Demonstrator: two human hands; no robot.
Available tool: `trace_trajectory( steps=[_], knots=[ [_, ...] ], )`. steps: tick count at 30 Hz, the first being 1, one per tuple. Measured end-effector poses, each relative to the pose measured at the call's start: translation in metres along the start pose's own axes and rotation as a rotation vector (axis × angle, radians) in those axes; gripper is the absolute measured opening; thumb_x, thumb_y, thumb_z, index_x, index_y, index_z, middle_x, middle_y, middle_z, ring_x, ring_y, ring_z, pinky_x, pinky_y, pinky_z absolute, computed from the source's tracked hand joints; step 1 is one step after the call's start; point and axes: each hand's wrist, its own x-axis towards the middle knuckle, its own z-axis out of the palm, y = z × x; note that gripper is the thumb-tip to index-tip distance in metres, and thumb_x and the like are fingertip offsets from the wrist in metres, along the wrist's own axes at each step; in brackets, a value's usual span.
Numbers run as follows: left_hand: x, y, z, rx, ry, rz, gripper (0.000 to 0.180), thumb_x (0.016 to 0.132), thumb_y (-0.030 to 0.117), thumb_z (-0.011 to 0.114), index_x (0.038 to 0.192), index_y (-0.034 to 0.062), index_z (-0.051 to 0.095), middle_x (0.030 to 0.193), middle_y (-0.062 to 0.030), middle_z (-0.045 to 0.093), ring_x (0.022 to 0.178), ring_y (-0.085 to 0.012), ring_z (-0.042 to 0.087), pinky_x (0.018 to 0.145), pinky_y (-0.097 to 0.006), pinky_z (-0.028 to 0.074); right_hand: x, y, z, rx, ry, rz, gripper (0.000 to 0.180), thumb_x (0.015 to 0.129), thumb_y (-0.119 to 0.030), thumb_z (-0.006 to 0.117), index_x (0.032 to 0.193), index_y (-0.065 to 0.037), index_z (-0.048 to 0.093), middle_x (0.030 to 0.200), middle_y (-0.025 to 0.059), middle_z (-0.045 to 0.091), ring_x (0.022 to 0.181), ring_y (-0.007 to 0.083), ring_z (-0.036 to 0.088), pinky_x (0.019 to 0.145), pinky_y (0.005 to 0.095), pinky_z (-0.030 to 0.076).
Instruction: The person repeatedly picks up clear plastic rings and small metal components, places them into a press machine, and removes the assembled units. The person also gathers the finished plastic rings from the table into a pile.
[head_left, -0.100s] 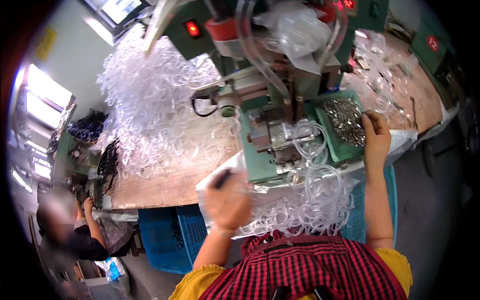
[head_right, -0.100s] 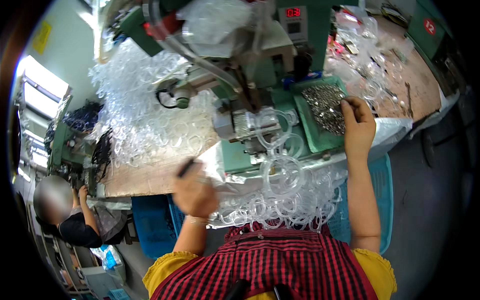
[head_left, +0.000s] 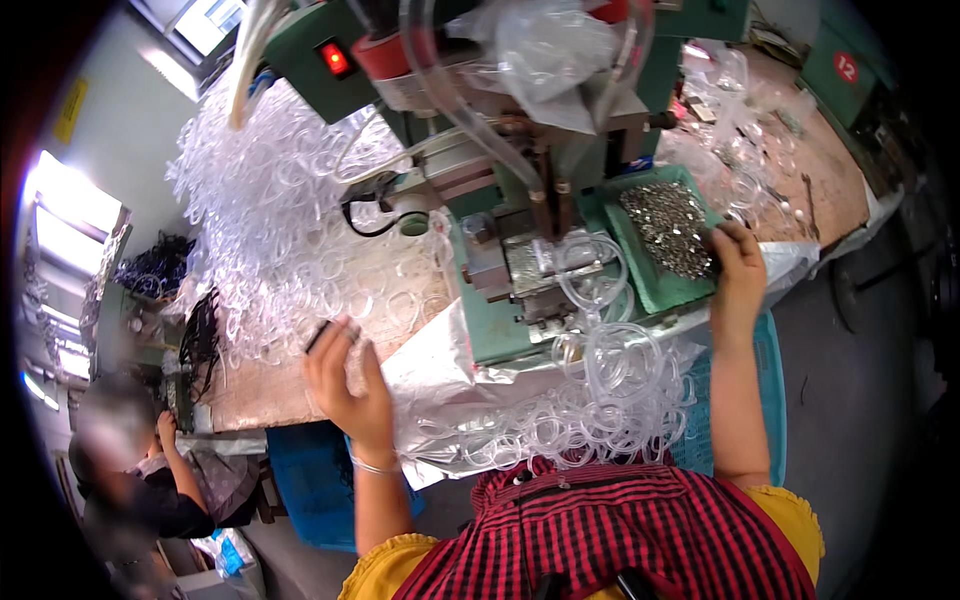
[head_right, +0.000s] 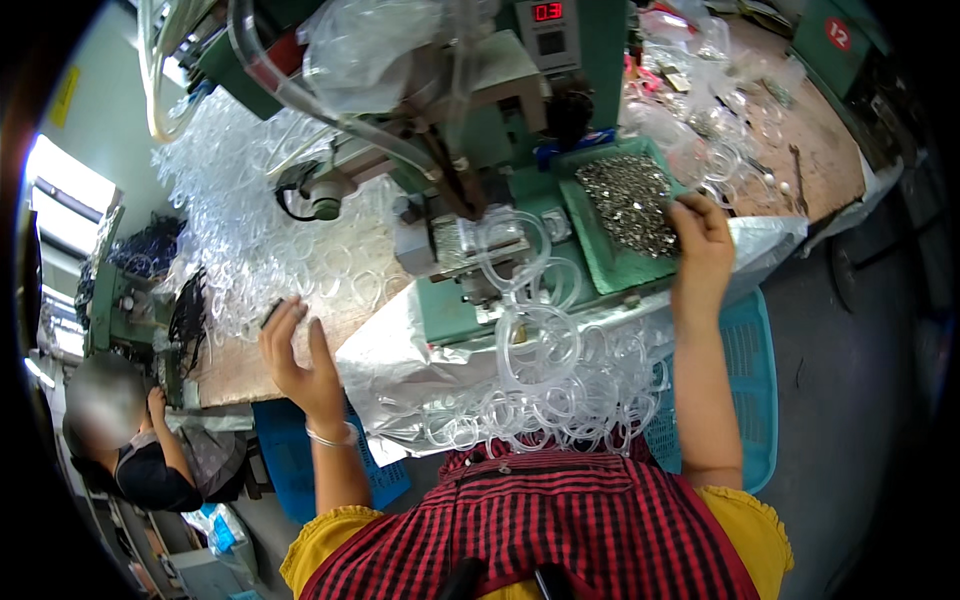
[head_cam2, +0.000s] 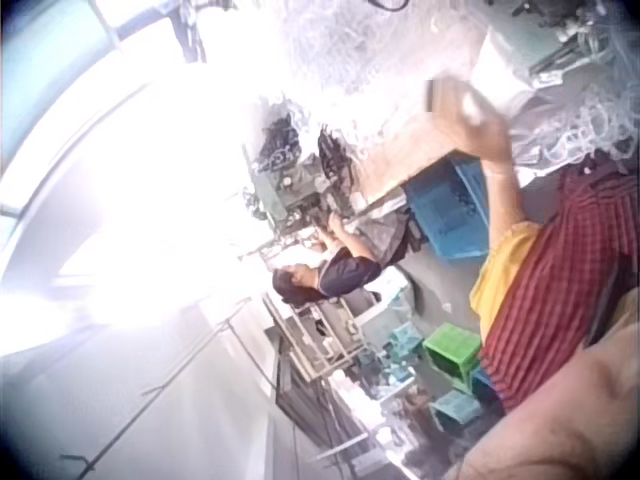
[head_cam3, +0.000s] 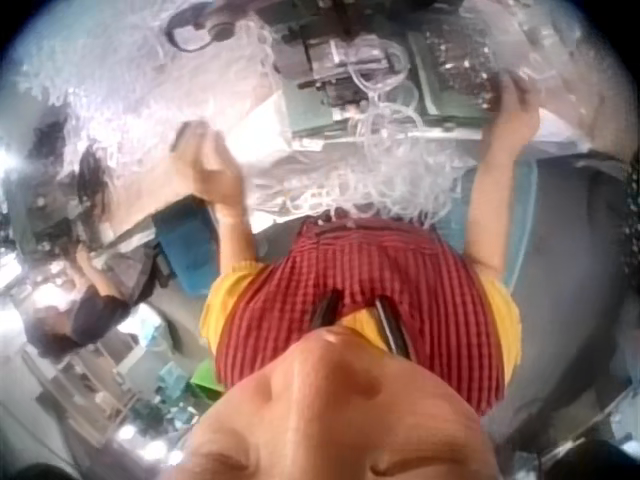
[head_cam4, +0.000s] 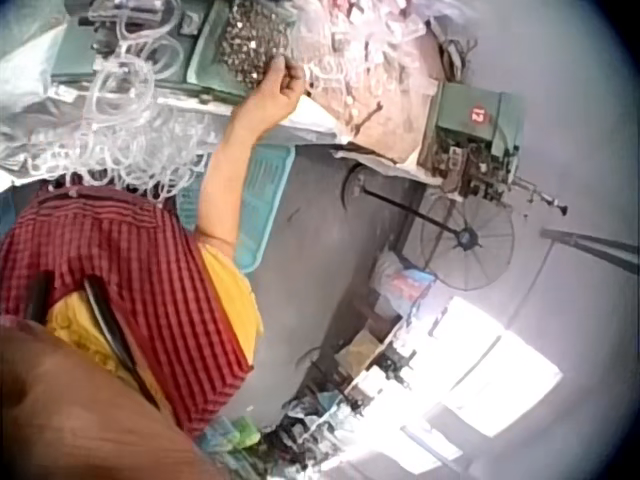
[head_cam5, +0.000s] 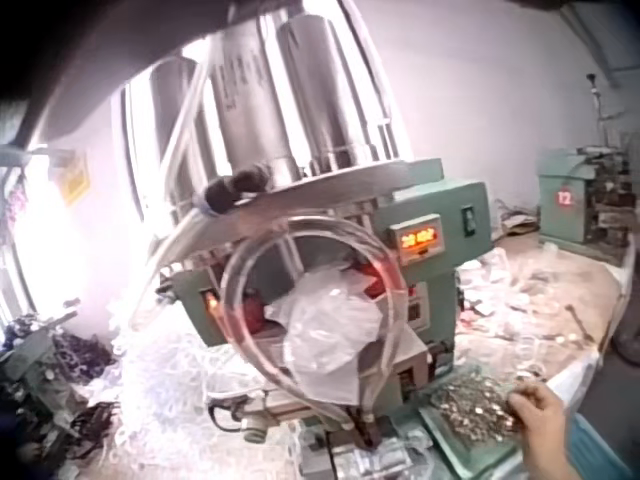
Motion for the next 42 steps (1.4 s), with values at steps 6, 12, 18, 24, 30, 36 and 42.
trace_trajectory(
  steps=[6,12,18,24,30,36,42],
  knots=[
    [-0.014,-0.116,0.066,0.204,-0.574,0.256,0.027,0.077,-0.002,0.064,0.098,0.0118,0.072,0.139,-0.0108,0.055,0.105,-0.0342,0.058,0.092,-0.04,0.049,0.016,0.011,0.063,-0.018,-0.236,-0.017,0.014,0.087,-0.003,0.067,0.101,0.0,0.069,0.095,0.0042,0.07,0.088,0.011,0.063,0.083,0.0229,0.048],
    [-0.01,-0.127,0.058,0.12,-0.171,0.056,0.022,0.082,-0.005,0.064,0.1,0.0057,0.067,0.102,-0.0114,0.071,0.09,-0.029,0.067,0.082,-0.038,0.052,-0.004,-0.018,0.043,-0.5,-0.272,-0.2,0.017,0.083,-0.004,0.071,0.099,0.0,0.071,0.097,0.006,0.071,0.091,0.0127,0.064,0.083,0.0246,0.048],
    [-0.019,-0.207,0.003,0.497,0.148,-0.522,0.019,0.098,0.015,0.053,0.109,0.0002,0.058,0.096,-0.0178,0.067,0.083,-0.0352,0.065,0.073,-0.041,0.051,-0.022,-0.039,-0.044,-0.708,-0.07,-0.396,0.012,0.078,0.0,0.07,0.09,0.001,0.069,0.089,0.0071,0.069,0.085,0.0172,0.065,0.081,0.0292,0.049],
    [-0.048,-0.223,0.069,0.307,0.048,-0.317,0.015,0.09,0.006,0.057,0.103,-0.001,0.062,0.096,-0.0179,0.067,0.087,-0.0362,0.064,0.076,-0.042,0.05,-0.029,-0.055,-0.051,-0.52,-0.235,-0.209,0.012,0.076,0.001,0.07,0.088,0.001,0.068,0.089,0.0058,0.069,0.086,0.0135,0.064,0.08,0.0277,0.049],
    [0.026,-0.115,0.13,-0.023,-0.114,-0.006,0.011,0.09,0.004,0.059,0.1,0.0013,0.062,0.095,-0.017,0.063,0.08,-0.0385,0.062,0.073,-0.041,0.05,-0.019,-0.087,0.088,-0.23,-0.692,-0.151,0.022,0.072,-0.004,0.073,0.093,-0.001,0.066,0.086,0.0037,0.067,0.085,0.0127,0.063,0.079,0.0267,0.049],
    [-0.004,-0.034,0.117,-0.771,0.221,-0.56,0.007,0.097,0.005,0.057,0.1,0.0035,0.051,0.095,-0.0062,0.06,0.082,-0.012,0.062,0.073,-0.027,0.056,-0.031,-0.065,0.121,-0.13,-0.681,0.055,0.045,0.07,-0.003,0.071,0.112,0.004,0.057,0.088,0.0055,0.066,0.085,0.0125,0.064,0.08,0.0273,0.049],
    [0.058,0.056,0.042,-1.254,0.328,-0.15,0.011,0.099,0.006,0.054,0.109,0.0053,0.055,0.1,-0.0115,0.064,0.096,-0.02,0.064,0.08,-0.039,0.059,-0.032,-0.078,0.121,-0.056,-0.75,0.124,0.045,0.073,0.001,0.071,0.116,0.003,0.056,0.084,0.0039,0.063,0.08,0.01,0.06,0.075,0.0241,0.049]
  ],
)
